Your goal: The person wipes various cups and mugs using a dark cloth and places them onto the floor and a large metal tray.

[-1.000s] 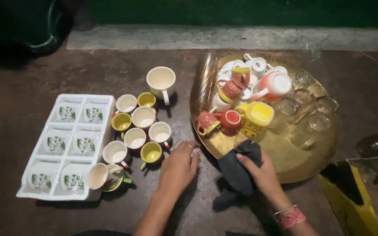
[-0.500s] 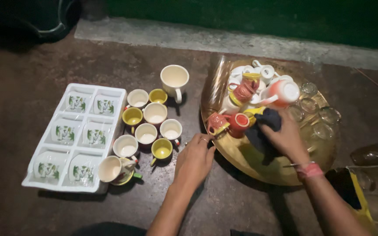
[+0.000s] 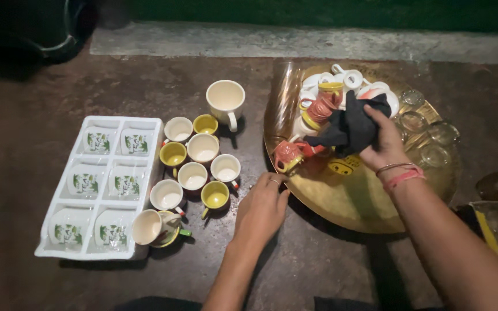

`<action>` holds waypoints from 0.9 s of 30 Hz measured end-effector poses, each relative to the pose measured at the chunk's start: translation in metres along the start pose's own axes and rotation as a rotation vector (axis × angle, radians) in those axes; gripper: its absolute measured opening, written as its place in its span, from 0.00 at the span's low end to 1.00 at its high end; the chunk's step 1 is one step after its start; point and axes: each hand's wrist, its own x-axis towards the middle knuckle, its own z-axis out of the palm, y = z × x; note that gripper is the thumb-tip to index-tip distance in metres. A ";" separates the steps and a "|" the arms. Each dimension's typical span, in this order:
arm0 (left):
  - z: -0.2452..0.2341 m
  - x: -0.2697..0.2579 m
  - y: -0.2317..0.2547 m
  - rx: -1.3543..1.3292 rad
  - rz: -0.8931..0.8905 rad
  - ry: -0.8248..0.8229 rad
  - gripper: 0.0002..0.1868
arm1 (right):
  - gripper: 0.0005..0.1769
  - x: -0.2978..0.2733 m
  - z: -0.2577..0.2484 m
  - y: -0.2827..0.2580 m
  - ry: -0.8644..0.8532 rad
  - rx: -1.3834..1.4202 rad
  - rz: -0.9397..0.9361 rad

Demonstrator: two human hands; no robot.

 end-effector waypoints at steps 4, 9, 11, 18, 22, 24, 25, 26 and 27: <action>0.000 0.000 0.001 -0.008 -0.001 -0.032 0.13 | 0.20 0.007 -0.013 0.001 0.005 -0.051 -0.096; 0.002 0.001 -0.002 -0.021 0.011 -0.035 0.13 | 0.21 -0.002 -0.012 -0.018 -0.065 -0.081 -0.255; 0.002 0.000 -0.003 -0.021 0.014 -0.035 0.13 | 0.23 -0.022 -0.008 -0.035 -0.119 -0.088 -0.319; 0.001 0.000 0.005 -0.022 0.062 -0.060 0.16 | 0.20 -0.123 -0.015 -0.054 -0.136 -0.135 -0.303; -0.002 -0.001 0.017 -0.096 0.313 0.041 0.33 | 0.19 -0.162 -0.041 -0.029 -0.084 -0.095 -0.209; -0.005 0.001 0.025 -0.143 0.377 0.055 0.50 | 0.19 -0.175 -0.056 -0.010 -0.011 -0.077 -0.127; -0.005 0.000 0.029 -0.210 0.377 0.037 0.54 | 0.19 -0.179 -0.063 0.000 0.022 -0.074 -0.083; -0.006 0.000 0.032 -0.275 0.375 0.021 0.59 | 0.19 -0.182 -0.070 0.011 0.050 -0.069 -0.036; -0.006 -0.001 0.034 -0.339 0.373 0.005 0.64 | 0.20 -0.183 -0.078 0.023 0.073 -0.068 0.013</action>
